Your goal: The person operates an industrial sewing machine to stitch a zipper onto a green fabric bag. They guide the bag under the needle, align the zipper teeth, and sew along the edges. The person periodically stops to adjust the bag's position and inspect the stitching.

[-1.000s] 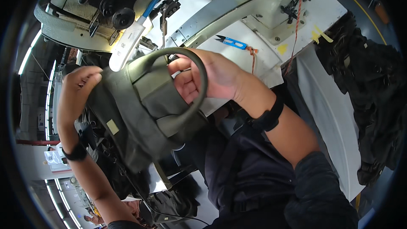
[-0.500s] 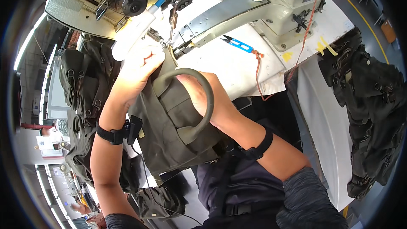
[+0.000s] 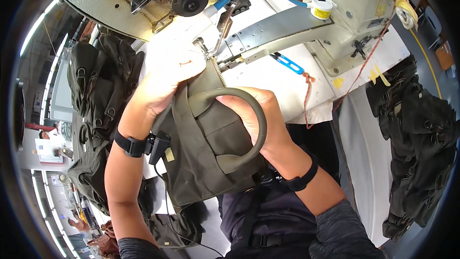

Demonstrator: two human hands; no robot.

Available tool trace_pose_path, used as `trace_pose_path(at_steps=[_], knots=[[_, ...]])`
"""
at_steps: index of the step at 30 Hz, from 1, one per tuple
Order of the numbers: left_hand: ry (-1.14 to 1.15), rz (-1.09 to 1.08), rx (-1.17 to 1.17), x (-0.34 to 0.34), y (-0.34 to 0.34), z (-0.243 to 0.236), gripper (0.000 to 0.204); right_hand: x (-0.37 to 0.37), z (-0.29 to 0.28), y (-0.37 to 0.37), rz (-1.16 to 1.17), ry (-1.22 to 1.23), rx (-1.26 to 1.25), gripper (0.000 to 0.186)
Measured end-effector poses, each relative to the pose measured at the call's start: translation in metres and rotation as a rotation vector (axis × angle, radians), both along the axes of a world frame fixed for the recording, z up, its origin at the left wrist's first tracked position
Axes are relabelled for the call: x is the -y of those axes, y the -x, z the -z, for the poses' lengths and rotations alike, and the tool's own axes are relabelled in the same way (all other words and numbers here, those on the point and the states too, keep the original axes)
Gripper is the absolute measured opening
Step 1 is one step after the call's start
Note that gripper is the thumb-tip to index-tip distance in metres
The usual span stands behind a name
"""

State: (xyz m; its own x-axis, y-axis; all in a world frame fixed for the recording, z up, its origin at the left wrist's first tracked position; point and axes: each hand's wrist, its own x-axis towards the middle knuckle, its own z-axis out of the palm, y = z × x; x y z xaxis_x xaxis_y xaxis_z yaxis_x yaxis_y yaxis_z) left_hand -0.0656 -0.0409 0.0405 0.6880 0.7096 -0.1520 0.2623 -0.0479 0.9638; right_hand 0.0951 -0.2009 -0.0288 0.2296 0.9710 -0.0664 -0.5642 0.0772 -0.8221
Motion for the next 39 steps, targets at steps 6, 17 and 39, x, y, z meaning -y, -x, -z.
trace_pose_path(at_steps=[6, 17, 39], knots=[[-0.080, 0.039, 0.017, -0.006, -0.007, -0.009, 0.034, -0.004, -0.001, 0.001, 0.088, -0.030, 0.219, 0.014], [-0.627, 0.106, -0.173, 0.000, -0.010, -0.010, 0.046, -0.015, 0.002, -0.003, 0.180, -0.086, 0.498, 0.019], [-0.862, 0.061, -0.562, 0.026, 0.003, 0.001, 0.036, 0.013, 0.005, 0.012, 0.114, 0.046, 0.153, 0.026]])
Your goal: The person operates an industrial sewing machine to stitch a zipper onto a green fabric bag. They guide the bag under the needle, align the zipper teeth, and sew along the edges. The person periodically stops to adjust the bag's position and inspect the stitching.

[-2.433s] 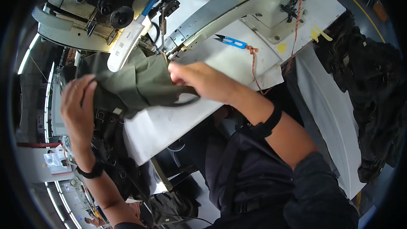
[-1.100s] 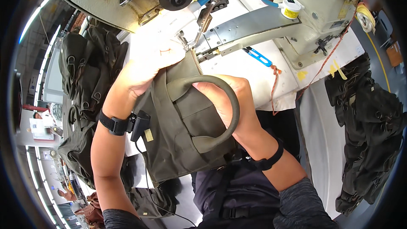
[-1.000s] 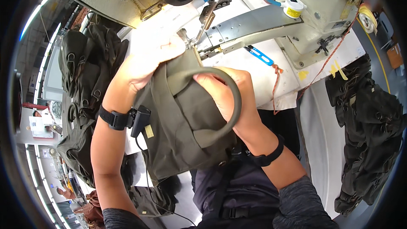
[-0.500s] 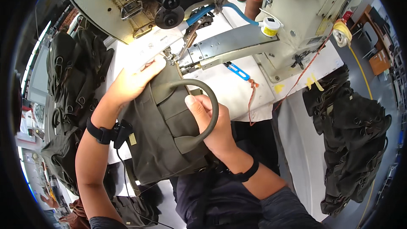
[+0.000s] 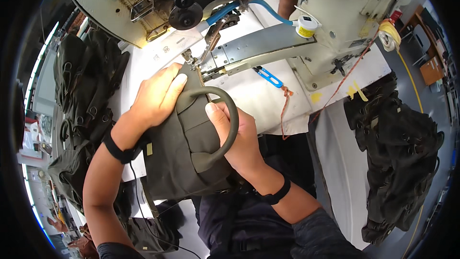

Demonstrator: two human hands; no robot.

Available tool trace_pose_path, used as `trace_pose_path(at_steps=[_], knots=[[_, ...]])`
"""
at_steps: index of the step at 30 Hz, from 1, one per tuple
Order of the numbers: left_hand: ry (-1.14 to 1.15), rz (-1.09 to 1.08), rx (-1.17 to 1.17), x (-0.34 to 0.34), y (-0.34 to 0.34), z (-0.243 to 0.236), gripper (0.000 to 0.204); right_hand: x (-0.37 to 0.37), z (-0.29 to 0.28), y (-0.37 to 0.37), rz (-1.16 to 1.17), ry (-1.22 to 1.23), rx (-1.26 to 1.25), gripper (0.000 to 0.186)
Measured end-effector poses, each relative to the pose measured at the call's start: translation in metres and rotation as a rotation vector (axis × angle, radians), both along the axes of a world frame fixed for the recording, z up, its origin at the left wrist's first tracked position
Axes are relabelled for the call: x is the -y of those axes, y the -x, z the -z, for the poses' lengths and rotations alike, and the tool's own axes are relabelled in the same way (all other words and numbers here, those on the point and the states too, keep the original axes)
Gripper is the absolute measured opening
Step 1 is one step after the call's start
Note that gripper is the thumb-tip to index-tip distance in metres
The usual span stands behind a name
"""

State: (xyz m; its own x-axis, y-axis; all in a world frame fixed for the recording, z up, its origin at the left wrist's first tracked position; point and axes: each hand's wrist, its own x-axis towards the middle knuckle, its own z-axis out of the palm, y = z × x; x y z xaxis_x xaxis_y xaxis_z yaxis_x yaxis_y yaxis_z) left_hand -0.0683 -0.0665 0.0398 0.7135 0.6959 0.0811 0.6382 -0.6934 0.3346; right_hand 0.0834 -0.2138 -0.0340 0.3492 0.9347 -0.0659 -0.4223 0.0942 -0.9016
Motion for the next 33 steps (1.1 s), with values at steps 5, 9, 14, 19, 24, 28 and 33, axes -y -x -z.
trace_pose_path(at_steps=[5, 9, 14, 19, 24, 28, 33], knots=[[0.377, 0.116, 0.320, -0.027, 0.010, 0.017, 0.034, 0.004, -0.021, 0.009, 0.039, 0.039, -0.029, 0.025], [0.193, 0.219, 0.455, -0.028, 0.007, 0.022, 0.034, 0.006, -0.010, 0.001, 0.000, -0.028, -0.071, 0.024], [0.198, 0.156, 0.214, -0.033, 0.004, 0.013, 0.035, 0.003, -0.008, 0.012, 0.113, -0.076, -0.003, 0.036], [0.225, 0.118, 0.207, -0.026, 0.004, 0.010, 0.039, 0.005, -0.015, 0.004, 0.097, -0.038, 0.214, 0.034], [0.333, 0.055, 0.085, -0.022, 0.005, -0.003, 0.039, 0.005, 0.000, 0.001, 0.035, 0.022, 0.320, 0.031], [0.248, 0.105, 0.242, -0.024, 0.004, 0.008, 0.035, 0.003, 0.003, 0.007, 0.072, -0.007, 0.195, 0.031], [0.231, 0.051, 0.242, -0.016, 0.003, 0.004, 0.036, 0.004, -0.006, 0.005, 0.075, 0.004, 0.126, 0.029]])
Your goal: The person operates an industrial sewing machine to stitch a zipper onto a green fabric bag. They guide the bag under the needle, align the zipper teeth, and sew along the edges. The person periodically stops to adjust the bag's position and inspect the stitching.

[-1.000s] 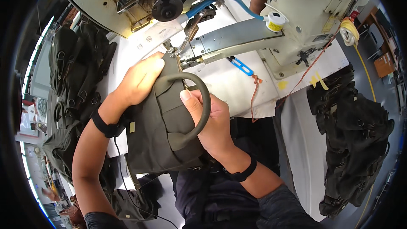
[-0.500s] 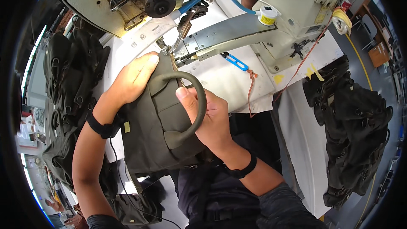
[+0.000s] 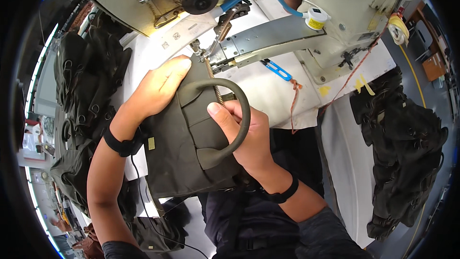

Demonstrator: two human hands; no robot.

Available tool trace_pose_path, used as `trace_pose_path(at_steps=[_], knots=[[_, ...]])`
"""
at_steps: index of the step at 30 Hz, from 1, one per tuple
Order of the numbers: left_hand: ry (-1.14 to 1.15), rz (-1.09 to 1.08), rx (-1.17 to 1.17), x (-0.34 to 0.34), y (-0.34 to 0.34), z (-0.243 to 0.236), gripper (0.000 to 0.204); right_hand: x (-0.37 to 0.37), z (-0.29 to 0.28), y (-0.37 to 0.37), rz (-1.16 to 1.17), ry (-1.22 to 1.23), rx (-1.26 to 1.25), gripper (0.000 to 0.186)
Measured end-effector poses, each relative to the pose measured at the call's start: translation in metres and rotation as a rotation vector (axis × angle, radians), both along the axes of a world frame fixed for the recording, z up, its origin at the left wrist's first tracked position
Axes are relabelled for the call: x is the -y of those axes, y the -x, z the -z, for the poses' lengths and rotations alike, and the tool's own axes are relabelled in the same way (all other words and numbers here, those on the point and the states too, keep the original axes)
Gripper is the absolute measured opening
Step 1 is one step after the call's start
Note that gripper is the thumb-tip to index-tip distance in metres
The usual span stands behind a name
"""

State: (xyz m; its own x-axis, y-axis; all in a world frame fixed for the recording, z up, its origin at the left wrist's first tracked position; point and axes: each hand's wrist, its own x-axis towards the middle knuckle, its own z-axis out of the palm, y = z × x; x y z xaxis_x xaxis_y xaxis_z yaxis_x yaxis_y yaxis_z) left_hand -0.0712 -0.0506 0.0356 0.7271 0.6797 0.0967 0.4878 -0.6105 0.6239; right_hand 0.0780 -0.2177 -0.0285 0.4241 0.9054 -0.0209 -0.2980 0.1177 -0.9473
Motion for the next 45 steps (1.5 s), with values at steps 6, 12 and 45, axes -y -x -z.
trace_pose_path(at_steps=[6, 12, 45], knots=[[-0.126, 0.003, 0.004, -0.013, 0.004, 0.011, 0.037, -0.004, -0.002, -0.003, -0.017, -0.035, 0.009, 0.028], [-0.234, 0.007, 0.017, -0.016, 0.001, 0.012, 0.039, -0.011, 0.006, -0.006, 0.001, -0.072, 0.052, 0.023], [-0.135, -0.056, -0.036, 0.017, 0.022, -0.042, 0.032, 0.078, -0.004, -0.043, -0.261, 0.064, 0.396, 0.028]])
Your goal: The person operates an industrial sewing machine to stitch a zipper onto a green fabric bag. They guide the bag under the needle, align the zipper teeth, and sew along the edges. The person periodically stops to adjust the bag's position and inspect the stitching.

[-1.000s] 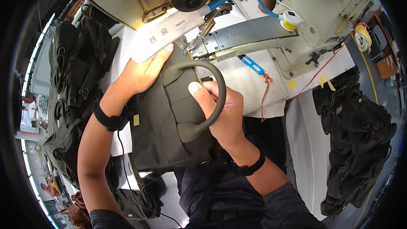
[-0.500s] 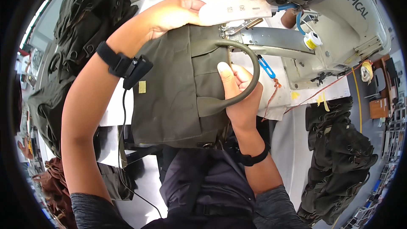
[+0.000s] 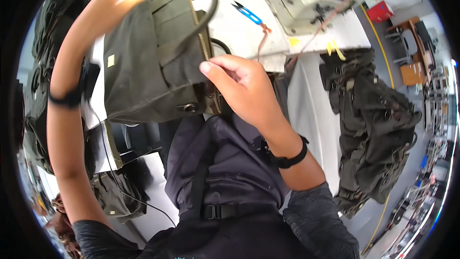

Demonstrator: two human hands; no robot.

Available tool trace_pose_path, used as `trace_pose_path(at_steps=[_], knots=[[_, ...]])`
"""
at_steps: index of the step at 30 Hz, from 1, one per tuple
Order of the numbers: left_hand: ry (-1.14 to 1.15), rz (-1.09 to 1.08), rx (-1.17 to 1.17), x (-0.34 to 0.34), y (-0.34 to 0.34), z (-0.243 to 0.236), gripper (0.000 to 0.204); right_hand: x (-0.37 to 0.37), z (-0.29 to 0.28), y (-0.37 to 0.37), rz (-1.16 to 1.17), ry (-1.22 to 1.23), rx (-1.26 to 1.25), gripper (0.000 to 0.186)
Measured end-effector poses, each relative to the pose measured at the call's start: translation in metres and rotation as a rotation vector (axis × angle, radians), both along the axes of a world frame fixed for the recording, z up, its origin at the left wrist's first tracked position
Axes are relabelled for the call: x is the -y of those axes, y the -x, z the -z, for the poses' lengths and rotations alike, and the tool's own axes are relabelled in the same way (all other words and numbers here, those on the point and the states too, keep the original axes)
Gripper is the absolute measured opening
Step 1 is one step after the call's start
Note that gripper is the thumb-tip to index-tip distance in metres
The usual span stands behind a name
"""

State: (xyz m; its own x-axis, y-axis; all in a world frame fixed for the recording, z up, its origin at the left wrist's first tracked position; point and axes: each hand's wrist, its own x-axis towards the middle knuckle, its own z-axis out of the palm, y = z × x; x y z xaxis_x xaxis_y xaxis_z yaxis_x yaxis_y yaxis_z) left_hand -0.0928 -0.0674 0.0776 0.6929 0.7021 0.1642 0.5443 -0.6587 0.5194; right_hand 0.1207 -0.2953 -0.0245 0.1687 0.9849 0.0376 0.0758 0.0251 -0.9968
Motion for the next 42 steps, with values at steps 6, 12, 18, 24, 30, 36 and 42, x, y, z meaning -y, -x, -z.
trace_pose_path(at_steps=[6, 12, 18, 24, 30, 36, 42], knots=[[-0.414, -0.003, -0.074, 0.194, -0.002, 0.026, 0.047, -0.004, 0.006, -0.003, -0.078, 0.045, -0.121, 0.028], [-0.757, -0.086, 0.104, 0.185, -0.023, 0.093, 0.040, 0.001, -0.004, 0.012, -0.025, 0.192, -0.602, 0.025], [-0.864, -0.004, 0.218, 0.175, -0.027, 0.094, 0.019, -0.004, 0.013, 0.015, -0.028, 0.193, -0.697, 0.025], [-0.808, -0.009, 0.196, 0.175, -0.027, 0.096, 0.019, 0.003, 0.021, 0.021, -0.043, 0.130, -0.717, 0.028], [-0.761, -0.040, 0.207, 0.178, -0.030, 0.099, 0.023, 0.003, 0.025, 0.019, -0.091, 0.172, -0.753, 0.028], [-0.764, -0.056, 0.168, 0.177, -0.031, 0.099, 0.022, -0.001, 0.029, 0.025, -0.108, 0.163, -0.799, 0.031], [-0.784, -0.064, 0.117, 0.181, -0.036, 0.097, 0.021, -0.002, 0.030, 0.031, -0.020, 0.012, -0.700, 0.031]])
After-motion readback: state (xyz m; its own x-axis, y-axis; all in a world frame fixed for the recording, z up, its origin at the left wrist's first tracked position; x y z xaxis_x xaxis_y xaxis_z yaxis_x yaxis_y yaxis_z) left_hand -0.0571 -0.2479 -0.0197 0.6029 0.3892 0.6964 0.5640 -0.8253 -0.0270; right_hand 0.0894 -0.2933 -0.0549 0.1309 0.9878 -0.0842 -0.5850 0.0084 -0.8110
